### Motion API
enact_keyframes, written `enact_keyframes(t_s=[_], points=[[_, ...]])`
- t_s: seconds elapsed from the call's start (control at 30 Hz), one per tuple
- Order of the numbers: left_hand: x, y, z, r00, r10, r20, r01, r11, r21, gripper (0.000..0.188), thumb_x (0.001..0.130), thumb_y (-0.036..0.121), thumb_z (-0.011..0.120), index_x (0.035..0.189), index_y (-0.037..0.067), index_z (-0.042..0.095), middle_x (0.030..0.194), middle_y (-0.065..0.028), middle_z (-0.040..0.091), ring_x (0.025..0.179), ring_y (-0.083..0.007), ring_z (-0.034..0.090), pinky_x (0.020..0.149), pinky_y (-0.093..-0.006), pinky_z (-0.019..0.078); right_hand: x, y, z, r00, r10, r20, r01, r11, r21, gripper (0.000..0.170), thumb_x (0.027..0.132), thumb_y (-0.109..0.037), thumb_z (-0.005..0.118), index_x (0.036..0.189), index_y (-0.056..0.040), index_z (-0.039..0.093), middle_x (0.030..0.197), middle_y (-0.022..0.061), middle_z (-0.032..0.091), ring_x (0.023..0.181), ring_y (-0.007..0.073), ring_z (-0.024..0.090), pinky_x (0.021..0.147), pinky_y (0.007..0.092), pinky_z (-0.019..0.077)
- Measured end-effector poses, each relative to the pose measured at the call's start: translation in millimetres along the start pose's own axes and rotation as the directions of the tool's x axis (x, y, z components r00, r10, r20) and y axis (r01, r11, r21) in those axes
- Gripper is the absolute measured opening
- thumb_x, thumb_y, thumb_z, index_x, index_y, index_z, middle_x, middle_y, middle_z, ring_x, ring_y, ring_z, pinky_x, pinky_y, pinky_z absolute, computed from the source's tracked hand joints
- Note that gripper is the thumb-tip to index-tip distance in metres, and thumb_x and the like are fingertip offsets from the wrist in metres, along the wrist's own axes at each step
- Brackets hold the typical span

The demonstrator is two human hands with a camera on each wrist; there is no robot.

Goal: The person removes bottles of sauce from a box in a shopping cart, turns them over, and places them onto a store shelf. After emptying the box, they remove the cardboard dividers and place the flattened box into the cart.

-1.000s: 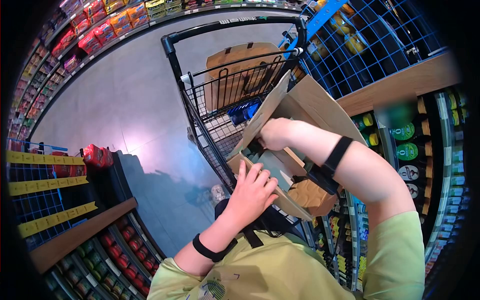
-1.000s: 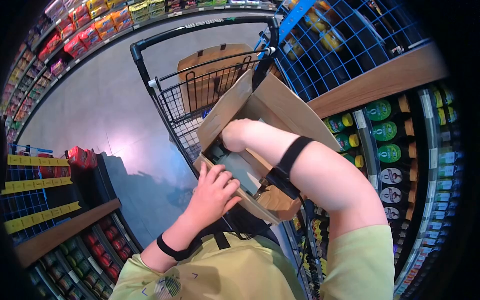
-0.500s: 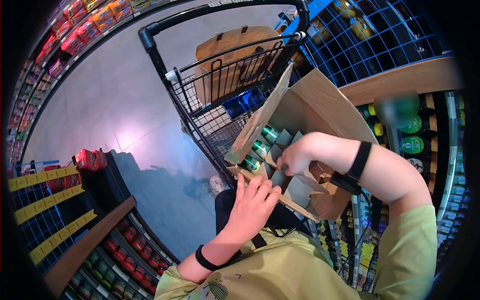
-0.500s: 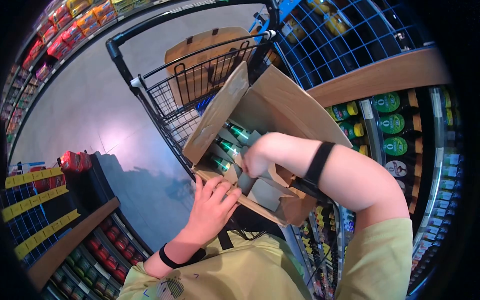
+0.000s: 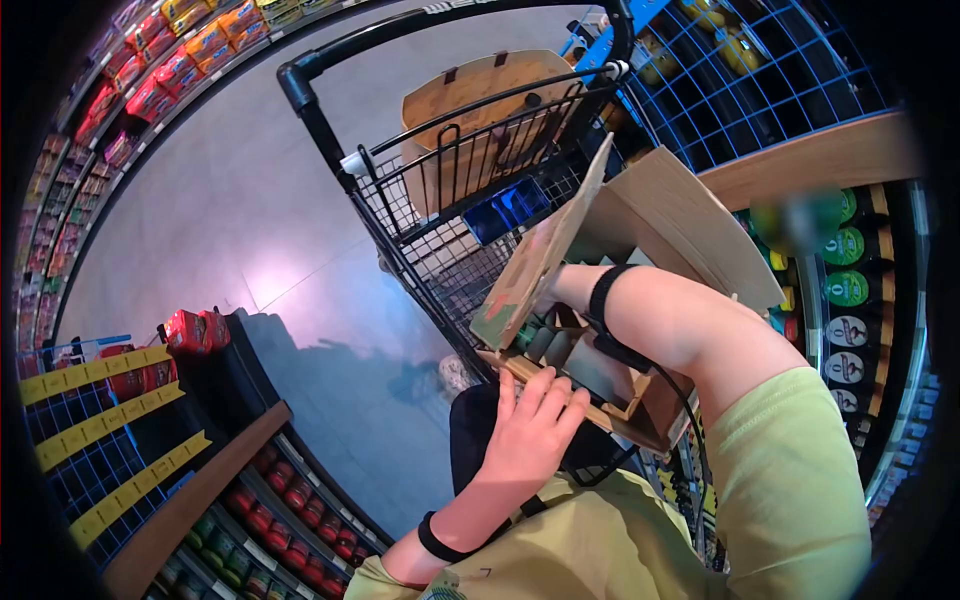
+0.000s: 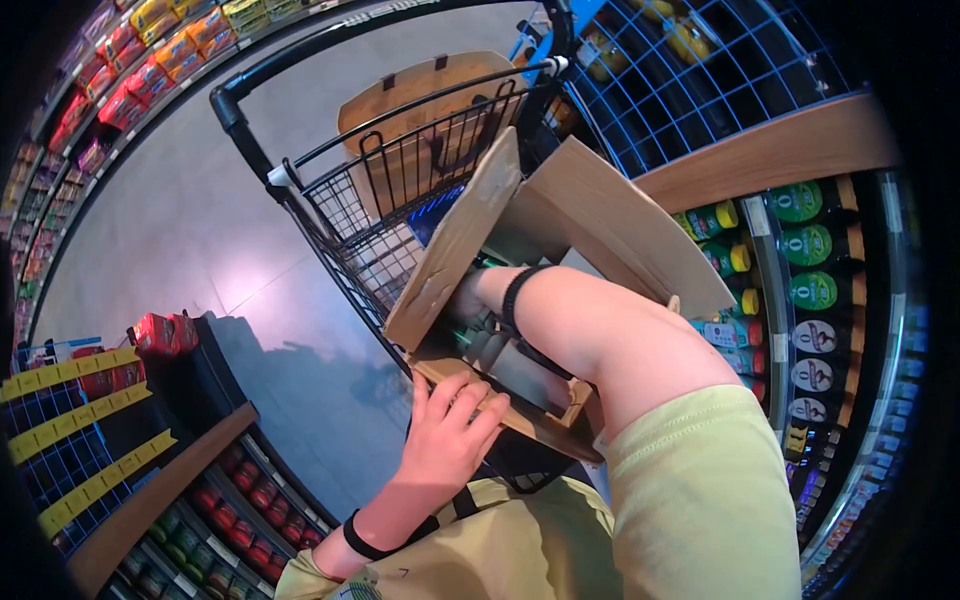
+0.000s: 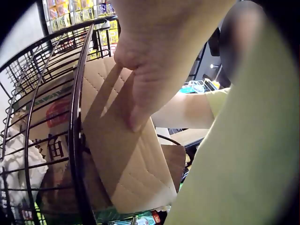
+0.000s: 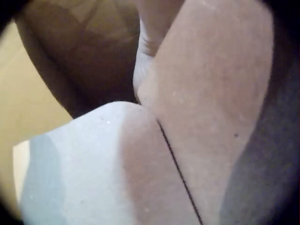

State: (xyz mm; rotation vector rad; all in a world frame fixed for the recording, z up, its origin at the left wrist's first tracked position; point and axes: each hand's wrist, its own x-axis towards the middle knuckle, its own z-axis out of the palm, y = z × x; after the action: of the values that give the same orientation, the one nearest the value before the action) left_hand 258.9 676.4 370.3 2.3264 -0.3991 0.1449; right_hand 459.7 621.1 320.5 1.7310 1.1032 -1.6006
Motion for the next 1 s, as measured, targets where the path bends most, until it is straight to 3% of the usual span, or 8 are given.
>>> enact_keyframes(t_s=[0.17, 0.33, 0.47, 0.67, 0.7, 0.8, 0.97, 1.0], points=[[9, 8, -7, 0.999, -0.043, 0.016, 0.041, 0.993, 0.11, 0.038, 0.074, 0.021, 0.072, 0.11, 0.014, 0.062, 0.113, -0.0038, 0.056, 0.116, -0.023, 0.047, 0.1, -0.0614, 0.0323, -7, 35, 42, 0.999, -0.014, -0.03, 0.016, 0.999, 0.046, 0.037, 0.079, -0.024, 0.064, 0.111, -0.0068, 0.066, 0.108, 0.0138, 0.065, 0.101, 0.0266, 0.061, 0.086, 0.0398, 0.0471], [37, 11, -40, 0.998, -0.013, -0.056, 0.015, 0.999, 0.036, 0.041, 0.075, 0.014, 0.067, 0.113, 0.001, 0.059, 0.116, -0.0137, 0.058, 0.105, -0.0252, 0.056, 0.098, -0.0379, 0.0412, 22, 17, 10, 0.996, -0.021, -0.086, 0.03, 0.994, 0.108, 0.037, 0.079, -0.024, 0.064, 0.111, -0.0064, 0.065, 0.108, 0.0141, 0.065, 0.101, 0.0269, 0.061, 0.086, 0.0396, 0.0472], [82, 6, -61, 1.0, 0.018, 0.005, -0.018, 1.0, 0.01, 0.044, 0.071, -0.004, 0.057, 0.114, -0.001, 0.057, 0.117, -0.015, 0.058, 0.101, -0.0309, 0.056, 0.091, -0.0377, 0.0461, 15, 51, 49, 0.989, -0.027, -0.143, 0.054, 0.979, 0.194, 0.038, 0.078, -0.023, 0.065, 0.112, -0.0061, 0.065, 0.108, 0.0144, 0.065, 0.101, 0.0272, 0.061, 0.086, 0.0394, 0.0472], [126, 1, -59, 0.987, -0.086, -0.138, 0.056, 0.976, -0.212, 0.034, 0.079, -0.004, 0.053, 0.112, 0.0, 0.058, 0.106, -0.0202, 0.061, 0.098, -0.0369, 0.056, 0.088, -0.0414, 0.0461, 59, 20, 11, 0.978, -0.042, -0.204, 0.105, 0.945, 0.31, 0.039, 0.078, -0.023, 0.065, 0.113, -0.0056, 0.065, 0.108, 0.0148, 0.065, 0.101, 0.0276, 0.061, 0.086, 0.0392, 0.0473], [130, -3, -56, 0.983, -0.136, -0.125, 0.102, 0.963, -0.248, 0.03, 0.081, -0.003, 0.053, 0.109, 0.0, 0.06, 0.101, -0.0207, 0.063, 0.097, -0.0376, 0.057, 0.088, -0.0418, 0.0457, 37, 69, 62, 0.976, -0.044, -0.215, 0.113, 0.939, 0.324, 0.039, 0.078, -0.023, 0.065, 0.113, -0.0056, 0.064, 0.108, 0.0149, 0.065, 0.101, 0.0277, 0.061, 0.086, 0.0392, 0.0474], [132, -25, -45, 0.966, -0.17, -0.195, 0.129, 0.97, -0.204, 0.018, 0.083, 0.0, 0.053, 0.098, 0.0, 0.063, 0.096, -0.0199, 0.064, 0.095, -0.0386, 0.057, 0.086, -0.0434, 0.045, 56, 48, 28, 0.97, -0.036, -0.24, 0.131, 0.912, 0.39, 0.039, 0.078, -0.022, 0.066, 0.113, -0.0053, 0.064, 0.108, 0.0151, 0.065, 0.101, 0.0279, 0.061, 0.086, 0.0391, 0.0474], [146, -25, -51, 0.981, -0.184, -0.058, 0.172, 0.97, -0.174, 0.022, 0.081, -0.001, 0.051, 0.1, -0.001, 0.063, 0.099, -0.0209, 0.063, 0.098, -0.0384, 0.057, 0.089, -0.0432, 0.0444, 33, 66, 59, 0.95, 0.011, -0.312, 0.151, 0.858, 0.491, 0.04, 0.078, -0.022, 0.066, 0.114, -0.0049, 0.064, 0.108, 0.0155, 0.065, 0.101, 0.0283, 0.061, 0.086, 0.0389, 0.0475], [147, -24, -52, 0.983, -0.183, 0.013, 0.183, 0.971, -0.157, 0.025, 0.08, -0.002, 0.05, 0.102, -0.001, 0.062, 0.101, -0.0212, 0.063, 0.101, -0.038, 0.057, 0.091, -0.0431, 0.044, 9, 71, 76, 0.827, -0.149, -0.542, 0.425, 0.797, 0.43, 0.044, 0.077, -0.02, 0.069, 0.116, -0.0017, 0.059, 0.105, 0.0161, 0.066, 0.1, 0.0294, 0.062, 0.087, 0.039, 0.0485]])
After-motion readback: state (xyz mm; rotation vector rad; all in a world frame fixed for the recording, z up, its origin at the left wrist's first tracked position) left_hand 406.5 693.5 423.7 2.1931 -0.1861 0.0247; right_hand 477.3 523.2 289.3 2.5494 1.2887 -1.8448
